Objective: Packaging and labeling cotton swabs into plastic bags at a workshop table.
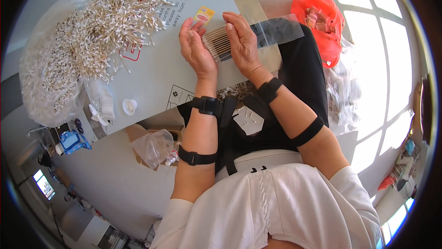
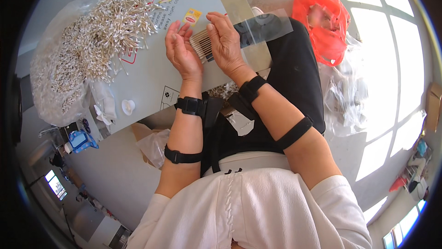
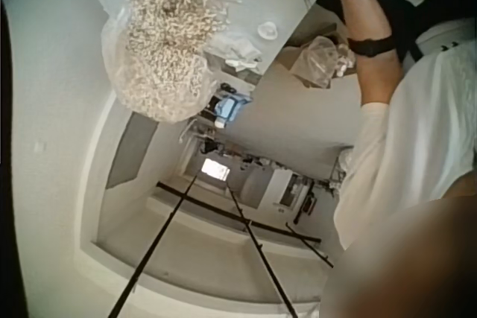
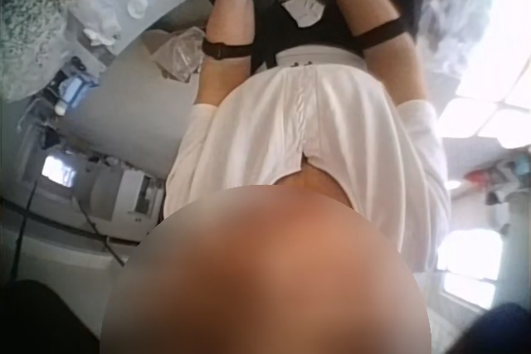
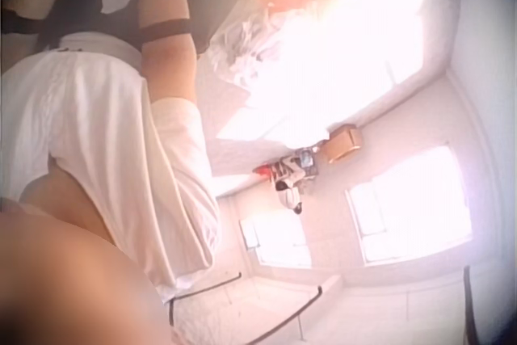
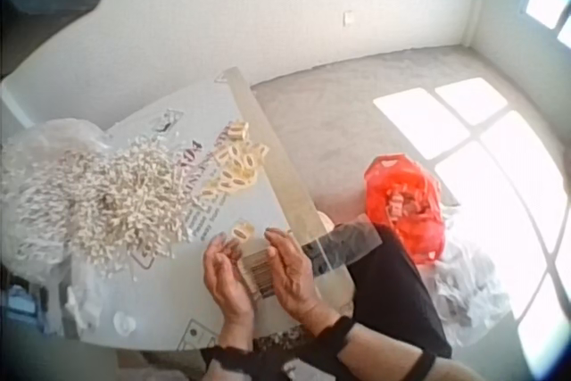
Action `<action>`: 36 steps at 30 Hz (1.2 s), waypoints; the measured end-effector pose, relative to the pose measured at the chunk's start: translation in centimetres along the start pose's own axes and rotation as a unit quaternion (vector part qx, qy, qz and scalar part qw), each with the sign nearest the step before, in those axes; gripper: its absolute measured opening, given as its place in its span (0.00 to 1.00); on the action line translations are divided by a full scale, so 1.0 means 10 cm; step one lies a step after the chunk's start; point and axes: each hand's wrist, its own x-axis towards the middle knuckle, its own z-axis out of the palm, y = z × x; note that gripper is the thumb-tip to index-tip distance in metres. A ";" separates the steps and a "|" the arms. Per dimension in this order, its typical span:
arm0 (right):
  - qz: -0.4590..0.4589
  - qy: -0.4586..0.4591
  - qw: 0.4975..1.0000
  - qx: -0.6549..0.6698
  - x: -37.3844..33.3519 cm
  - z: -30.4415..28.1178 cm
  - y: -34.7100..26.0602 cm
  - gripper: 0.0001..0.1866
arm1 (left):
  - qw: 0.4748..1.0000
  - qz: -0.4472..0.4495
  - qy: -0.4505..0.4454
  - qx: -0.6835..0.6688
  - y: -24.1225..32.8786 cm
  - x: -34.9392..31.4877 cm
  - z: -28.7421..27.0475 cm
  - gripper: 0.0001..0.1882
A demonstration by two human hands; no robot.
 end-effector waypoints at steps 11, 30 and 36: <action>-0.003 0.018 1.000 0.021 0.00 -0.05 0.01 0.13 | 0.999 0.003 0.036 -0.031 0.00 -0.01 0.01 0.27; 0.124 -0.003 0.970 0.207 0.03 -0.15 0.08 0.19 | 0.713 0.130 -0.292 0.624 0.22 -0.39 -0.17 0.41; 0.089 -0.013 0.985 0.147 0.00 -0.17 0.07 0.20 | 0.710 0.136 -0.300 0.623 0.22 -0.31 -0.16 0.40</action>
